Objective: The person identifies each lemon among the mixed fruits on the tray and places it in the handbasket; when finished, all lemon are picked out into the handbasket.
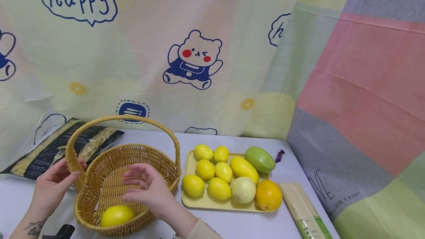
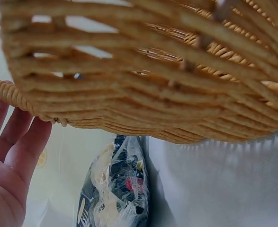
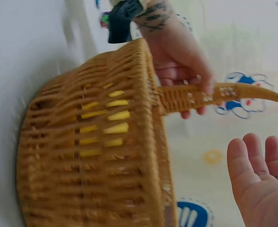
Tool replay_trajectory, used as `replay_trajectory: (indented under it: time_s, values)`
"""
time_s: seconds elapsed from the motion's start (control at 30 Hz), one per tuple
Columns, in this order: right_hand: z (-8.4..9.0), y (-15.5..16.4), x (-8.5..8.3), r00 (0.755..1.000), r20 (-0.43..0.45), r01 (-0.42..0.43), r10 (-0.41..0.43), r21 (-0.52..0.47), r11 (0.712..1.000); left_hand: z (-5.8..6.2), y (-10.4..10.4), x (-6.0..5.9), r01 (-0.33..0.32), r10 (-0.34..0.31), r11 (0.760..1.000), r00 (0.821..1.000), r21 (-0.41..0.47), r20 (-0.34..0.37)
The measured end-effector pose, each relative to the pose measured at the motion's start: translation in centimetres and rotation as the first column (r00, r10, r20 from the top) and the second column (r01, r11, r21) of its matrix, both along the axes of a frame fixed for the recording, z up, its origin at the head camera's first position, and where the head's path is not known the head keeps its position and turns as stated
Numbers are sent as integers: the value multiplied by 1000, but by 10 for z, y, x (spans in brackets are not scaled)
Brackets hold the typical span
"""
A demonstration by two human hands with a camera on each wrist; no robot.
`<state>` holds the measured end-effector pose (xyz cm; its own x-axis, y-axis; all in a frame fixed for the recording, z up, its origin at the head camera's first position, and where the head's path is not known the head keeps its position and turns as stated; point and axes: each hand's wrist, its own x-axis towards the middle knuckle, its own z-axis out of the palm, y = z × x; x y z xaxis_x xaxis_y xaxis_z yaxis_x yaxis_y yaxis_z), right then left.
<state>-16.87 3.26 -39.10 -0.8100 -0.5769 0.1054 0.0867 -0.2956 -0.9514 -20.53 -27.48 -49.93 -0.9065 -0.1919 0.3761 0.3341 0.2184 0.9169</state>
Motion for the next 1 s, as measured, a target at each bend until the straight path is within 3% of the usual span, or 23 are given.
replay_trajectory:
  time_s: [0.2, 0.4, 0.53, 0.7, 0.77, 0.8, 0.87, 1.0]
  values:
    - [-4, 36, 8, 989, -101, 102, -106, -40, 994, -15, -7, -7, -16, 15, 1000, 1000, 18, 20]
    - [-13, 73, 5, 943, -151, 297, -296, -12, 955, -19, -7, -7, -21, 21, 999, 1000, 35, 8]
    - [-22, 92, -2, 897, -151, 419, -416, -11, 908, -6, -1, 1, 5, -5, 997, 1000, 71, 4]
    - [-36, 105, -12, 849, -126, 516, -513, -9, 857, 30, 20, 21, 23, -24, 994, 1000, 104, 6]
    - [-43, 108, -16, 837, -105, 540, -537, 4, 842, 39, 26, 26, 31, -30, 991, 1000, 132, -7]
    - [-46, 109, -18, 831, -98, 551, -548, 16, 834, 39, 26, 27, 57, -52, 985, 998, 163, -35]
    - [-52, 110, -22, 818, -90, 572, -567, 40, 819, 41, 26, 27, 44, -42, 989, 999, 138, -16]
    - [-65, 110, -30, 788, -95, 615, -608, 79, 785, 22, 14, 16, -3, 3, 998, 1000, 64, 6]
